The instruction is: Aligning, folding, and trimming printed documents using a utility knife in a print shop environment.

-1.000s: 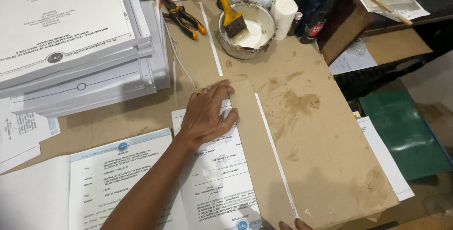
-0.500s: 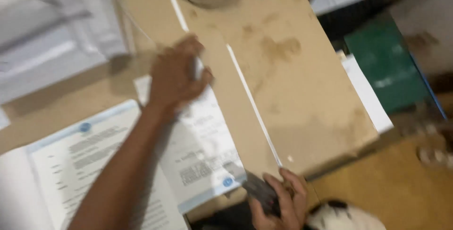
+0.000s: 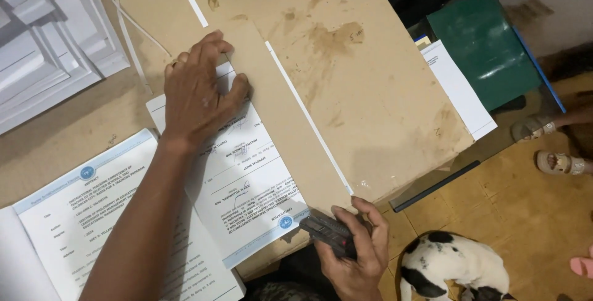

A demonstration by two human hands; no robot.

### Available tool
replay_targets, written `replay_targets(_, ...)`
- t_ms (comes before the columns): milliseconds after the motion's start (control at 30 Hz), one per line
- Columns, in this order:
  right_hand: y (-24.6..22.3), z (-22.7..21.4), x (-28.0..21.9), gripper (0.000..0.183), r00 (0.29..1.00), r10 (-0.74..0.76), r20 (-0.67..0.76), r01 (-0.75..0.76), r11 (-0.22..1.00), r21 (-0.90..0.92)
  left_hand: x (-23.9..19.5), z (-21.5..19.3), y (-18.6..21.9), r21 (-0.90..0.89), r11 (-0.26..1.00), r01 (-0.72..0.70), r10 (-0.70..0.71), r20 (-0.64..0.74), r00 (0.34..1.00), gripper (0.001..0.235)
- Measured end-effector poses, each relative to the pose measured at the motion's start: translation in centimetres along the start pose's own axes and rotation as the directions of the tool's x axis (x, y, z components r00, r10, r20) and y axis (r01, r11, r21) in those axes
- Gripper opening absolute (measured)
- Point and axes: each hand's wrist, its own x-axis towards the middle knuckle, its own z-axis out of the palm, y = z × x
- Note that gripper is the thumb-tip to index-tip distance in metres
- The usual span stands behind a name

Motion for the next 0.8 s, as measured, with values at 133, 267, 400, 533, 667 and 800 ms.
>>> replay_targets(133, -0.2, 0.0, 0.1, 0.043, 1.000, -0.009, -0.009, 0.009, 1.000, -0.005, 0.1, -0.3, 0.3, -0.007, 1.000, 0.021, -0.021, 0.021, 1.000, 0.044)
replay_targets(267, -0.1, 0.0, 0.1, 0.043, 1.000, 0.004, -0.004, -0.004, 1.000, -0.013, 0.2, -0.2, 0.2, 0.005, 1.000, 0.018, -0.018, 0.026, 1.000, 0.045)
replay_targets(400, 0.1, 0.1, -0.1, 0.044, 1.000, 0.018, 0.003, -0.018, 1.000, -0.004, 0.2, 0.0, -0.1, 0.020, 1.000, 0.006, -0.006, 0.015, 1.000, 0.044)
replay_targets(533, -1.5, 0.5, 0.7, 0.032, 0.992, 0.052, -0.114, -0.051, 0.999, 0.006, 0.3, -0.7, 1.0, -0.095, 0.994, 0.052, -0.054, -0.026, 0.998, 0.045)
replay_targets(667, -0.8, 2.3, -1.1, 0.040, 0.965, 0.228, -0.126, -0.223, 0.973, 0.053, 0.2, 1.2, -1.5, -0.093, 0.995, -0.046, 0.026, -0.211, 0.977, 0.041)
replay_targets(800, 10.7, 5.0, -5.5, 0.019, 0.929, 0.368, 0.041, -0.370, 0.924, 0.096, 0.4, 0.8, -1.1, -0.017, 0.996, 0.092, -0.092, -0.008, 0.996, 0.048)
